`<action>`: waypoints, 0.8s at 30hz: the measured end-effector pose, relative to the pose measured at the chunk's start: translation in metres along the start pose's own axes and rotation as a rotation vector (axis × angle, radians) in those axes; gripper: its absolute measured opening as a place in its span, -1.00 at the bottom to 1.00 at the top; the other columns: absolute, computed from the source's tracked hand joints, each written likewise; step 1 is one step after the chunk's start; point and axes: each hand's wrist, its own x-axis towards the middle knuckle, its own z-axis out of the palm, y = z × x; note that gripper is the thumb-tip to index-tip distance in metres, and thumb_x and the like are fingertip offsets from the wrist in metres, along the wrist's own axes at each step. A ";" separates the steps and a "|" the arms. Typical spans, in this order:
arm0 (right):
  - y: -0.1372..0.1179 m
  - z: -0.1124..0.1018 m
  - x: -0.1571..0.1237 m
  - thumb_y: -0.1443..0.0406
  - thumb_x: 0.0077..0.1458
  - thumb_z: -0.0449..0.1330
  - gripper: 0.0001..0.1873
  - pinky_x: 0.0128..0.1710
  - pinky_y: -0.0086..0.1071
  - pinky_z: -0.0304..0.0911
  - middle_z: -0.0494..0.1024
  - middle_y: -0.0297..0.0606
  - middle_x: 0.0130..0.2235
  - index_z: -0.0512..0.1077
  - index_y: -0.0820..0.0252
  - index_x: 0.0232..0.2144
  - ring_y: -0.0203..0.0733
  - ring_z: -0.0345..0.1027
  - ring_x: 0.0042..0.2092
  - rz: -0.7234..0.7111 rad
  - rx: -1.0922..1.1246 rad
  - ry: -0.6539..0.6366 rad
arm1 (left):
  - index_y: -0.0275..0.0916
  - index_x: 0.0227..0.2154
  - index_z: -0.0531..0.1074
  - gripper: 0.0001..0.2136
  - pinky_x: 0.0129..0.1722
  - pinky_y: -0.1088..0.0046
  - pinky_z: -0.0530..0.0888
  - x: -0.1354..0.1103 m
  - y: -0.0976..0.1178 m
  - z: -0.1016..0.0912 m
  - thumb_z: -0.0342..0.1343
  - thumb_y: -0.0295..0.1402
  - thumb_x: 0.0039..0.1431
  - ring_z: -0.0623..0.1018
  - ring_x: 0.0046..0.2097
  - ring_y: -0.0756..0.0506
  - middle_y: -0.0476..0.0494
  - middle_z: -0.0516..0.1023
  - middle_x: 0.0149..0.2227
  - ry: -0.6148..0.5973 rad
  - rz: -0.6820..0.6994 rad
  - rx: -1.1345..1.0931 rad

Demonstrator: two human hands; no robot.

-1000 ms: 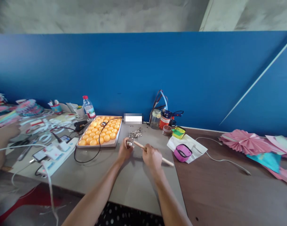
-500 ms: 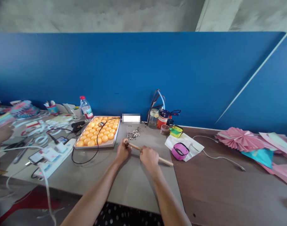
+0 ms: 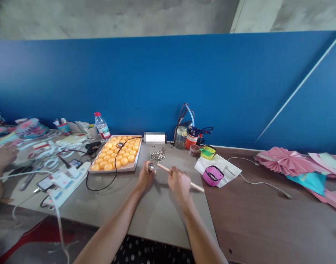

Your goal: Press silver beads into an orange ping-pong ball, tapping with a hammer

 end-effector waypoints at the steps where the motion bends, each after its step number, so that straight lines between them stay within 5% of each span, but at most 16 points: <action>1: -0.001 0.000 0.000 0.28 0.15 -0.01 -0.78 -0.43 -0.45 0.03 0.56 -0.21 -0.39 0.43 0.14 -0.30 -0.23 0.44 -0.37 -0.005 -0.006 -0.014 | -0.21 -0.22 0.29 -0.67 -0.33 0.48 0.27 0.000 -0.001 0.000 0.10 -0.51 -0.14 0.35 -0.40 0.00 0.01 0.37 -0.42 -0.004 0.007 -0.002; 6: -0.005 0.003 -0.001 0.37 0.06 0.05 -0.82 -0.43 -0.43 0.04 0.57 -0.17 -0.39 0.44 0.16 -0.32 -0.18 0.45 -0.37 -0.046 -0.060 -0.156 | -0.21 -0.21 0.31 -0.65 -0.34 0.49 0.27 -0.001 -0.002 -0.001 0.04 -0.57 -0.15 0.35 -0.43 0.00 0.03 0.37 -0.45 -0.020 0.044 -0.034; 15: 0.008 0.015 -0.005 0.33 0.10 0.03 -0.82 -0.41 -0.41 -0.07 0.56 -0.25 -0.46 0.44 0.17 -0.39 -0.27 0.37 -0.45 -0.078 0.029 0.111 | -0.22 -0.21 0.39 -0.62 -0.26 0.45 0.36 0.000 0.004 -0.005 0.07 -0.59 -0.18 0.40 -0.32 -0.01 -0.10 0.40 -0.23 0.009 0.118 -0.093; 24: 0.016 0.019 0.000 0.39 0.04 0.06 -0.84 -0.37 -0.40 -0.09 0.57 -0.27 -0.44 0.45 0.18 -0.39 -0.29 0.35 -0.45 -0.069 0.081 0.207 | -0.24 -0.08 0.29 -0.55 -0.17 0.42 0.35 0.000 0.006 -0.006 0.07 -0.55 -0.14 0.41 -0.25 -0.03 -0.10 0.43 -0.21 0.048 0.042 -0.213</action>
